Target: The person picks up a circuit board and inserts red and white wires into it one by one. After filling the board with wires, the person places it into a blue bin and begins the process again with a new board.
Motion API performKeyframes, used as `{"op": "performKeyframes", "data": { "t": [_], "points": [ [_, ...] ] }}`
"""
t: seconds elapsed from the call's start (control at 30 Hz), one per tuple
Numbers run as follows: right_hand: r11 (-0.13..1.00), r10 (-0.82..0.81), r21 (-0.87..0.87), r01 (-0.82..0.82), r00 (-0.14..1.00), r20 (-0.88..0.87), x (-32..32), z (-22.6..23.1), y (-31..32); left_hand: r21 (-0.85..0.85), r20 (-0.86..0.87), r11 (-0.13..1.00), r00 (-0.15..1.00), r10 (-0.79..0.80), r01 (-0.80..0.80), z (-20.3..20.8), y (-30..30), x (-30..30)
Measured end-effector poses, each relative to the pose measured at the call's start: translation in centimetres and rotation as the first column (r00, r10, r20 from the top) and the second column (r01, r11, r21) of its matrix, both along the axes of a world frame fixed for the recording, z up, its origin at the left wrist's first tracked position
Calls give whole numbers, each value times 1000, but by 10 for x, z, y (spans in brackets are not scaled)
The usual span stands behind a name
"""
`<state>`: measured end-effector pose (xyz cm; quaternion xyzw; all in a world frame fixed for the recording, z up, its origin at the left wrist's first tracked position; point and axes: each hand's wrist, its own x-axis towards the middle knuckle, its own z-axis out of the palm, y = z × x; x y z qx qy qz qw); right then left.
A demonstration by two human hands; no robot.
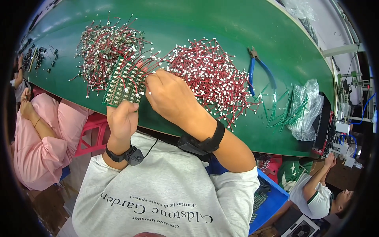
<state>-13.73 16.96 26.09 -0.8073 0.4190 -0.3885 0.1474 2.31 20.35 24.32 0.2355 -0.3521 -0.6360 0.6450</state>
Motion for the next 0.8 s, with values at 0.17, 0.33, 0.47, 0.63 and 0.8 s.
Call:
{"op": "performKeyframes", "data": {
  "t": [0.17,0.33,0.47,0.63,0.8],
  "points": [
    [996,-75,-53,69,991,-114,4,-2,4,-5,-51,998,997,-63,63,-7,-2,5],
    [1000,-15,15,16,998,-62,0,3,1,182,7,981,998,62,-63,1,0,0],
    [1000,26,-16,-27,999,-35,-1,3,0,236,32,969,997,72,-77,8,0,-1],
    [999,37,-31,-39,998,-51,0,7,0,198,4,978,998,65,-64,3,1,1],
    [997,-13,-82,11,1000,-27,4,2,1,177,-9,984,1000,29,-27,4,2,3]
  ]
}}
